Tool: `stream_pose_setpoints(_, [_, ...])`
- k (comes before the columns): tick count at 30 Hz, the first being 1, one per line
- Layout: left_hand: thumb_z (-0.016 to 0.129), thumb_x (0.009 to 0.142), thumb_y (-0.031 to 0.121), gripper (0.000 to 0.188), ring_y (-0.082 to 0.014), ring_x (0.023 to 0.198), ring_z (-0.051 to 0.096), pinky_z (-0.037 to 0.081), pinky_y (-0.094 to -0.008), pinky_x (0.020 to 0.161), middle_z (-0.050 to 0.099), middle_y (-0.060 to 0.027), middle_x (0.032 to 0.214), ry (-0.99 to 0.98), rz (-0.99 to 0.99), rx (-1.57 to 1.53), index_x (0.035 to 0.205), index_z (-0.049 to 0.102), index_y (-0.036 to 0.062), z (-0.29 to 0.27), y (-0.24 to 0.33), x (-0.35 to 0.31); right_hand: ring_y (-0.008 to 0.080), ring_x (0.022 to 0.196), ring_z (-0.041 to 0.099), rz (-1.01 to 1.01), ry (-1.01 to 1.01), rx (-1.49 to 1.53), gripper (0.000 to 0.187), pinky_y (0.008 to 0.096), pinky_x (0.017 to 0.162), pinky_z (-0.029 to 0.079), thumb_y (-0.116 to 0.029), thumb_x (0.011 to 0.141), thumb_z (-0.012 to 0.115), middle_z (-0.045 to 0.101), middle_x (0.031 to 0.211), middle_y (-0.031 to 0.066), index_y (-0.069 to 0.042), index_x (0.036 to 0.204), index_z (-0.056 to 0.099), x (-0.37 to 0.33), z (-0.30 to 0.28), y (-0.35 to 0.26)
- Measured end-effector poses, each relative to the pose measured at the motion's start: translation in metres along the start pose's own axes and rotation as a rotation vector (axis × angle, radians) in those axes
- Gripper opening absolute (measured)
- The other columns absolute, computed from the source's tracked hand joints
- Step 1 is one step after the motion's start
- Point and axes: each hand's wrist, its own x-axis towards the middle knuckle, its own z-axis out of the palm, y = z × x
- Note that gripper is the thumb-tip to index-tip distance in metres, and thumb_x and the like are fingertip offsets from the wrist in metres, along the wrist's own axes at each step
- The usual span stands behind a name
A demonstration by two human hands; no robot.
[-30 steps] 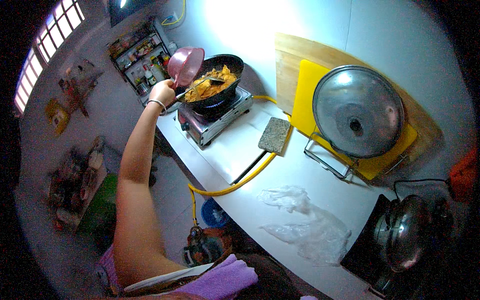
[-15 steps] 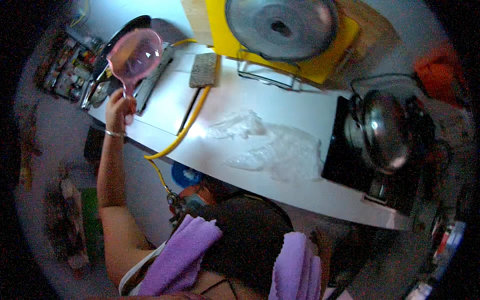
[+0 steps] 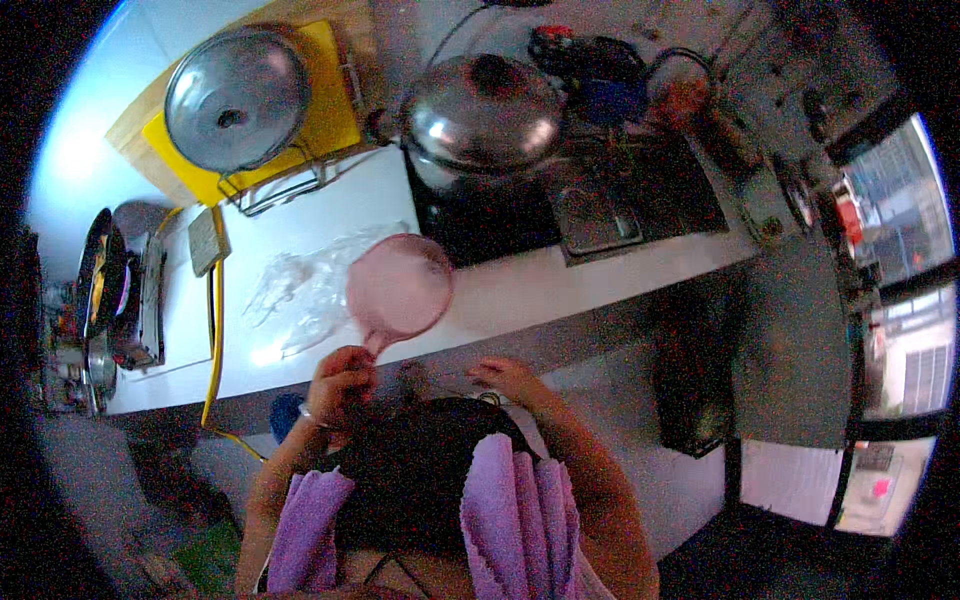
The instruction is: The person mixes chopped vegetables in a bowl, washes their hands at the sink, and then adds marinated meat from a tray into a wok on a portable stove. They stir the meat in the wok with a spatula and add a small amount of liquid from a bowl.
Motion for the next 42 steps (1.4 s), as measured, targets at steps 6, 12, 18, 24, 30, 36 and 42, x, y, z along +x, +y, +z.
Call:
stream_pose_setpoints(6, [0.061,0.082,0.007,0.031,-0.0173,0.071,0.061,0.051,-0.0297,0.062,0.064,-0.0094,0.091,-0.267,0.048,0.227,0.112,0.055,-0.0021,0.120,-0.056,0.043,0.0147,0.093,0.059,-0.297,0.211,0.831,0.041,0.0268,0.077,0.048,-0.026,0.093,0.057,0.060,0.109,0.0045,-0.006,0.128,0.050,-0.034,0.029,-0.052])
stream_pose_setpoints(12, [0.061,0.089,0.013,0.036,-0.0152,0.079,0.063,0.052,-0.0287,0.071,0.065,-0.0090,0.097,-0.477,0.095,0.547,0.120,0.052,-0.0014,0.127,-0.075,0.060,0.0179,0.086,0.062,-0.471,0.557,0.974,0.021,0.0309,0.075,0.052,-0.017,0.093,0.054,0.062,0.098,0.0063,-0.006,0.112,0.054,-0.033,-0.041,-0.051])
stream_pose_setpoints(18, [0.064,0.087,0.016,0.033,-0.0173,0.083,0.066,0.053,-0.0303,0.074,0.067,-0.0137,0.097,-0.127,0.155,0.724,0.112,0.057,-0.0032,0.011,-0.085,0.043,0.0148,0.057,0.058,-0.202,0.489,1.065,0.026,0.0288,0.043,0.042,-0.031,0.092,0.059,0.063,0.072,0.0035,-0.006,0.089,0.065,0.004,-0.210,-0.004])
stream_pose_setpoints(24, [0.066,0.082,0.025,0.033,-0.0273,0.085,0.066,0.052,-0.0378,0.076,0.068,-0.0140,0.090,0.361,0.076,0.961,0.105,0.063,0.0018,-0.126,-0.129,-0.032,0.0166,0.062,0.062,-0.282,0.145,1.114,0.029,0.0288,0.046,0.047,-0.035,0.090,0.061,0.067,0.084,0.0066,-0.007,0.097,0.064,0.072,-0.265,0.058])
stream_pose_setpoints(30, [0.068,0.082,0.033,0.042,-0.0307,0.095,0.064,0.051,-0.0393,0.079,0.066,-0.0163,0.107,0.569,-0.365,0.973,0.107,0.064,-0.0004,-0.164,-0.161,-0.139,0.0253,0.084,0.065,-0.148,0.316,1.421,0.021,0.0357,0.063,0.057,-0.016,0.089,0.063,0.066,0.096,0.0141,0.000,0.101,0.062,0.105,-0.273,0.072])
stream_pose_setpoints(36, [0.070,0.082,0.022,0.031,-0.0226,0.077,0.069,0.052,-0.0323,0.060,0.068,-0.0149,0.093,0.862,-0.565,0.498,0.103,0.064,-0.0004,-0.139,-0.214,-0.228,0.0235,0.097,0.062,-0.116,0.438,1.483,0.030,0.0321,0.074,0.054,-0.010,0.089,0.061,0.062,0.111,0.0126,0.001,0.116,0.056,0.120,-0.273,0.101])
stream_pose_setpoints(42, [0.069,0.082,0.023,0.028,-0.0189,0.067,0.067,0.051,-0.0314,0.055,0.069,-0.0096,0.079,0.933,-0.719,0.529,0.097,0.066,0.0002,-0.133,-0.298,-0.335,0.0213,0.090,0.061,-0.155,0.299,1.341,0.028,0.0309,0.068,0.049,-0.022,0.095,0.050,0.063,0.106,0.0108,-0.003,0.114,0.056,0.092,-0.247,0.120])
